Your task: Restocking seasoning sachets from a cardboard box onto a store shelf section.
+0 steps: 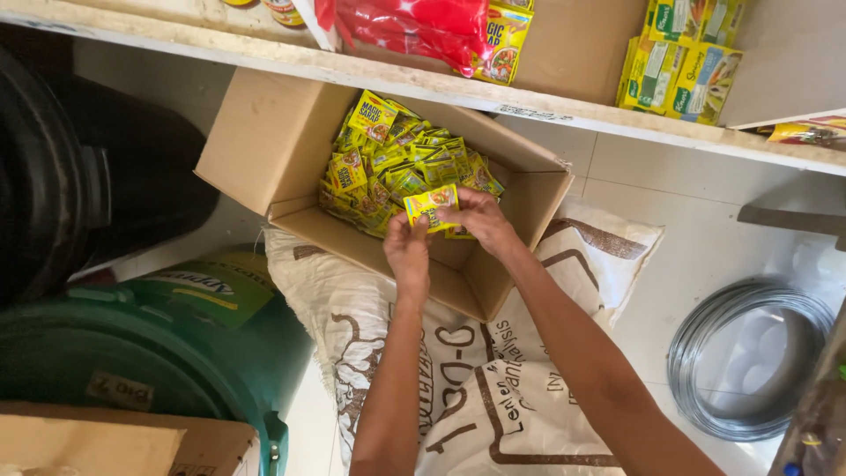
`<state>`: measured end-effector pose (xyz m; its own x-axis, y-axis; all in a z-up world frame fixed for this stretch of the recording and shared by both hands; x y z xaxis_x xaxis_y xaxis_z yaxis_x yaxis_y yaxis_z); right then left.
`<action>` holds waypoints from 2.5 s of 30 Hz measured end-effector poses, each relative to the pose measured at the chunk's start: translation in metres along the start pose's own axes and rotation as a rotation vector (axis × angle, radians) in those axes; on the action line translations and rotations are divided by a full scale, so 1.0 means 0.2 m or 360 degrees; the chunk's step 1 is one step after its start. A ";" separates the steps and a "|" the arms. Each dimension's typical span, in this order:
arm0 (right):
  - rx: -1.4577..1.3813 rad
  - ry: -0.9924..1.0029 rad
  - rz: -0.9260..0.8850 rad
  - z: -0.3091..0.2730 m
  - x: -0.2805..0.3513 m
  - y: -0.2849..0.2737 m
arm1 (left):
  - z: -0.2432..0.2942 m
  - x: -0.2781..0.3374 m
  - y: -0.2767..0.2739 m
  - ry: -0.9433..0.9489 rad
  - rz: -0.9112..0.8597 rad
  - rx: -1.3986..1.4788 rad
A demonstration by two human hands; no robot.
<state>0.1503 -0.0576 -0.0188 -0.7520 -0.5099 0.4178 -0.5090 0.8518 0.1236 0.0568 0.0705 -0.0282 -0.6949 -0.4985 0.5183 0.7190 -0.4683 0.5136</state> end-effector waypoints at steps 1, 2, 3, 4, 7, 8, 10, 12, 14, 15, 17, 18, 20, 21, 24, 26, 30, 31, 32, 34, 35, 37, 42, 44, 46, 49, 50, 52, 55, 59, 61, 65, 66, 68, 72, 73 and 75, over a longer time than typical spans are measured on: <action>-0.0002 -0.0006 0.0000 0.00 -0.01 0.00 | 0.01 -0.01 0.00 0.0004 -0.0004 -0.0002; 0.0001 0.0109 0.0022 0.03 -0.01 -0.01 | 0.02 -0.02 -0.01 -0.0002 0.0064 0.0076; 0.0003 0.0223 0.0044 0.06 0.00 -0.01 | 0.02 -0.02 -0.02 -0.0008 0.0133 0.0154; 0.0003 0.0219 0.0051 0.00 0.01 0.01 | 0.01 -0.02 -0.03 -0.0011 0.0124 0.0153; -0.0034 0.0107 0.0100 -0.05 0.01 0.02 | 0.00 -0.04 -0.05 0.0018 0.0089 0.0058; -0.0007 0.0045 0.0049 0.05 -0.02 -0.01 | -0.01 -0.04 -0.06 0.0042 0.0036 0.0024; 0.0026 -0.0029 0.0017 0.14 -0.03 -0.05 | 0.01 -0.02 -0.02 0.0061 -0.0040 -0.0008; -0.0015 0.0042 0.0014 0.14 -0.02 -0.04 | 0.08 0.02 0.04 -0.0062 0.0041 -0.0041; 0.0092 0.0023 0.0046 0.09 -0.02 -0.01 | -0.02 -0.04 -0.04 0.0023 -0.0064 0.0005; 0.0198 0.0016 0.0066 0.06 -0.03 0.00 | -0.06 -0.07 -0.07 0.0108 -0.0152 0.0051; 0.0089 -0.0029 -0.0022 0.05 -0.02 0.03 | -0.04 -0.05 -0.05 0.0129 -0.0182 0.0058; -0.0020 -0.0062 -0.0115 0.05 -0.01 0.05 | -0.04 -0.04 -0.04 0.0145 -0.0199 0.0065; 0.0031 -0.0041 -0.0005 0.14 -0.02 0.00 | 0.05 0.00 0.03 0.0020 -0.0065 -0.0038; 0.0079 -0.0008 0.0098 0.18 -0.02 -0.04 | 0.07 0.03 0.05 -0.0106 0.0083 -0.0144; 0.0292 -0.0030 0.0194 0.14 0.02 -0.08 | -0.07 -0.05 -0.04 -0.0059 -0.0123 -0.0131; 0.0363 -0.0057 0.0155 0.03 0.06 -0.09 | -0.07 -0.06 -0.02 0.0043 -0.0209 -0.0090; 0.0467 -0.0297 0.0176 -0.08 0.10 -0.18 | 0.09 -0.02 0.25 0.0141 -0.0320 0.0025; 0.0469 -0.0306 0.0184 -0.19 0.11 -0.19 | 0.11 -0.02 0.34 0.0144 -0.0332 0.0026; 0.0296 -0.0224 0.0346 -0.27 0.12 -0.25 | 0.15 -0.03 0.43 0.0228 -0.0368 -0.0087; 0.0120 -0.0148 0.0509 -0.44 0.13 -0.33 | 0.24 -0.01 0.64 0.0317 -0.0412 -0.0199; 0.0115 -0.0318 0.0702 -0.55 0.13 -0.41 | 0.28 0.01 0.78 0.0320 -0.0498 -0.0274; 0.0113 -0.0501 0.0899 -0.74 0.11 -0.55 | 0.33 0.02 0.99 0.0329 -0.0596 -0.0342; 0.0068 -0.0820 0.1240 -1.04 -0.07 -0.90 | 0.39 0.05 1.42 0.1403 -0.1222 -0.1325; 0.0157 -0.0819 0.1282 -1.03 -0.24 -1.02 | 0.35 -0.03 1.50 0.1457 -0.1242 -0.1473; 0.0248 -0.0820 0.1323 -1.01 -0.40 -1.13 | 0.31 -0.10 1.57 0.1513 -0.1259 -0.1619; 0.0321 -0.0935 0.1308 -1.01 -0.58 -1.21 | 0.23 -0.21 1.65 0.1413 -0.1188 -0.2008; 0.0485 -0.0820 0.1407 -1.01 -0.61 -1.24 | 0.21 -0.24 1.65 0.1385 -0.1154 -0.2117; 0.0645 -0.0696 0.1504 -1.05 -0.64 -1.25 | 0.18 -0.27 1.65 0.1352 -0.1120 -0.2230; 0.0990 -0.0268 0.1561 -1.04 -0.69 -1.31 | 0.16 -0.28 1.65 0.1372 -0.1109 -0.2403; 0.1397 -0.0743 0.1618 -1.04 -0.79 -1.36 | 0.15 -0.29 1.66 0.1223 -0.1123 -0.2387; 0.1492 -0.0754 0.1628 -1.08 -0.76 -1.29 | 0.15 -0.30 1.64 0.1198 -0.1116 -0.2407; 0.2006 -0.0789 0.1702 -1.38 -0.50 -0.99 | 0.18 -0.28 1.65 0.1251 -0.1131 -0.2340; 0.2378 -0.0875 0.1796 -1.51 -0.39 -0.86 | 0.18 -0.28 1.65 0.1188 -0.1136 -0.2366; 0.2390 -0.0915 0.1646 -1.45 -0.45 -0.90 | 0.18 -0.28 1.66 0.1189 -0.1140 -0.2370; 0.2195 -0.0949 0.1457 -1.39 -0.53 -0.97 | 0.19 -0.27 1.66 0.1187 -0.1144 -0.2369; 0.2192 -0.0949 0.1455 -1.40 -0.54 -0.98 | 0.19 -0.27 1.66 0.1186 -0.1143 -0.2372; 0.2158 -0.0937 0.1449 -1.40 -0.56 -1.00 | 0.18 -0.28 1.66 0.1188 -0.1131 -0.2359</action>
<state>0.4529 -0.1369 0.1626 -0.8566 -0.1978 -0.4765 0.4004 0.3275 -0.8558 0.3329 -0.0307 0.1381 -0.9918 0.0739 -0.1040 0.0225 -0.7011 -0.7127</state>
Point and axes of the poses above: each hand's wrist, its own x-axis away from the middle knuckle, its own y-axis out of the palm, z = x × y, the point moved 7 cm from there along -x, towards the middle knuckle, and after that the axes turned 12 degrees about x, right-handed, at the moved point
